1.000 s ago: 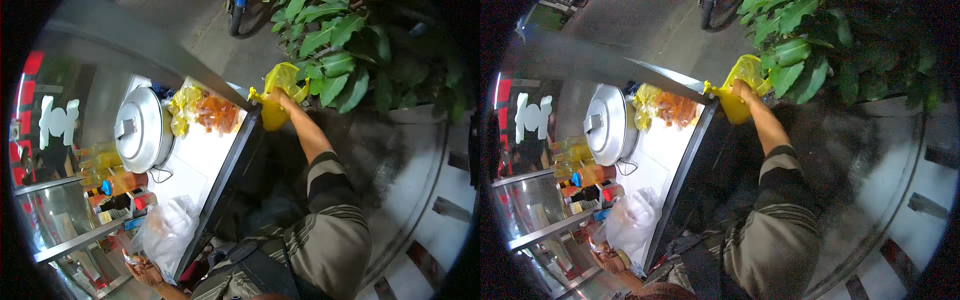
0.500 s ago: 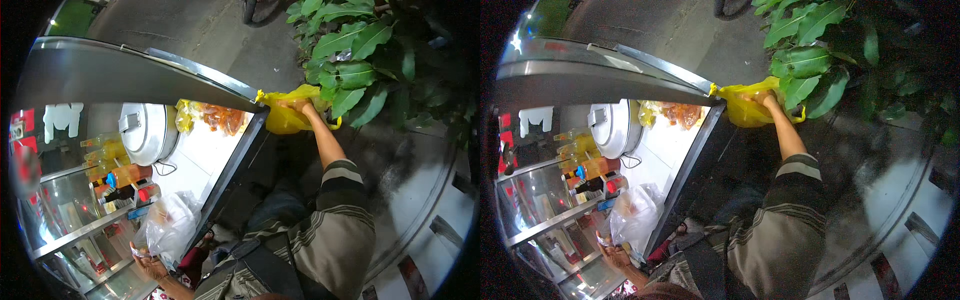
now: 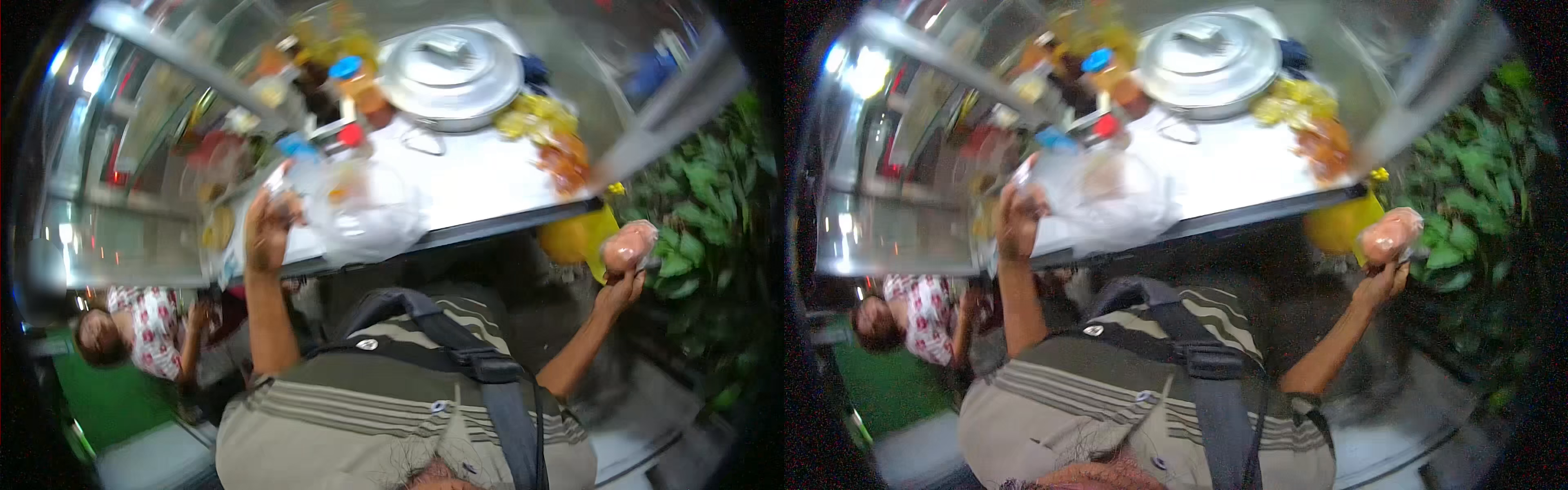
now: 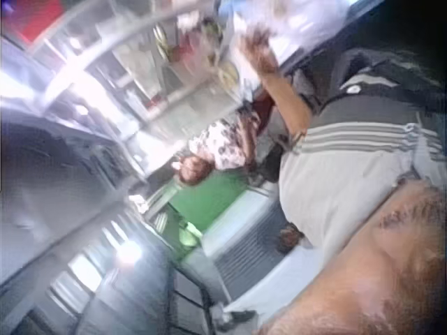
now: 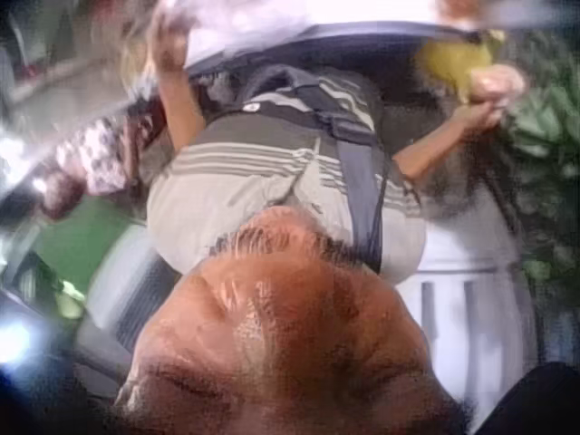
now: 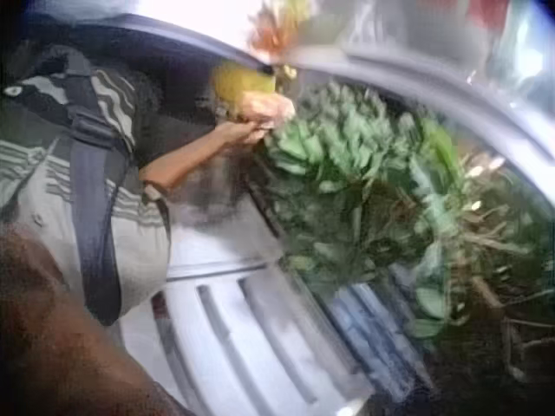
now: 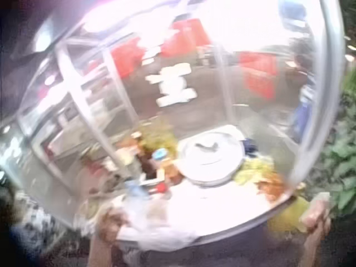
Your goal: The person prepares food by opening a styrofoam container, scooping porridge into it from a pot, and adding sauce and toppings from containers. The person then packs the food container into a plastic bag and handles paper money from a drawer to complete the transaction.
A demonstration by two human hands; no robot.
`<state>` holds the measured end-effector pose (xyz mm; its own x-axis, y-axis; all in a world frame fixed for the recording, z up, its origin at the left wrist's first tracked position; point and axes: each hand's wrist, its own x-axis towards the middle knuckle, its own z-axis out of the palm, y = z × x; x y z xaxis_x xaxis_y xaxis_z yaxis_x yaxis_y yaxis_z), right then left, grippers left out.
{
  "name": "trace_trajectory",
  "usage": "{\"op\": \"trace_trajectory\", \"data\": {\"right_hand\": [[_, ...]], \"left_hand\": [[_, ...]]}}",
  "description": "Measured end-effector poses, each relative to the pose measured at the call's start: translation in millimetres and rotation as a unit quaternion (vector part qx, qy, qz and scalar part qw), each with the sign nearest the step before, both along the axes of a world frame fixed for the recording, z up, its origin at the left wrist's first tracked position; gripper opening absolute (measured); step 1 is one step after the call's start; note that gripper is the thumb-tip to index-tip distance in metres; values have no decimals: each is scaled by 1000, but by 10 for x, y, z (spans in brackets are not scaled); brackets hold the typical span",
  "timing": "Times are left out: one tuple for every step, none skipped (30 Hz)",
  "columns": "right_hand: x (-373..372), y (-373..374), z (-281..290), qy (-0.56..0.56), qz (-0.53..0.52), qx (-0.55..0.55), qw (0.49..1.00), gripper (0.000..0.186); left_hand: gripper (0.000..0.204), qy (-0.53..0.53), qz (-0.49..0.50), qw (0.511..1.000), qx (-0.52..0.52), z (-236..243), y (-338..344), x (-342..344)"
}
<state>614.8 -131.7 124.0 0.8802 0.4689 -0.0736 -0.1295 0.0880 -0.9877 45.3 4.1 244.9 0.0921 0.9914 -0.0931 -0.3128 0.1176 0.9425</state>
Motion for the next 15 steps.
{"op": "trace_trajectory", "data": {"right_hand": [[-496, 109, 228, -13, 87, 37, 995, 33], [-1045, 354, 387, -33, 166, 57, 984, 35], [-1618, 627, 539, -53, 238, 78, 967, 37], [-2208, 865, 760, -108, 309, 115, 938, 33], [-2741, 1014, 928, -159, 369, 150, 904, 29], [-3121, 1150, 1028, -152, 449, 166, 865, 29], [-3438, 1296, 1023, -128, 509, 164, 835, 28], [-3667, 1400, 1057, -196, 561, 121, 795, 29], [-3823, 1494, 1092, -262, 607, 79, 746, 29], [-3925, 1620, 1051, -343, 654, 64, 671, 33], [-4018, 1719, 972, -417, 691, 48, 588, 37], [-4053, 1787, 898, -503, 696, 26, 511, 47], [-4075, 1838, 858, -505, 698, 25, 507, 47], [-4059, 1889, 833, -545, 722, -18, 427, 48], [-4028, 1912, 828, -580, 737, -62, 342, 48]], "left_hand": [[71, 37, -5, 999, 7, 50, -67, -111], [74, 34, -27, 998, 37, 70, -158, -299], [73, 25, -45, 997, 61, 27, -209, -509], [74, 21, -45, 996, 77, 16, -268, -620], [76, 20, -54, 994, 92, 31, -326, -669], [76, 12, -36, 995, 92, 29, -390, -694], [78, 10, -25, 995, 95, 2, -413, -657], [81, 9, -15, 995, 98, 13, -418, -621], [81, 3, -6, 995, 98, 36, -425, -587], [77, -22, -14, 995, 97, 44, -406, -555], [73, -46, -24, 994, 95, 65, -398, -552], [70, -41, -21, 995, 87, 105, -386, -525], [70, -45, -17, 995, 87, 99, -387, -538], [68, -44, -24, 995, 88, 90, -384, -549], [66, -42, -32, 995, 88, 86, -393, -562]]}}
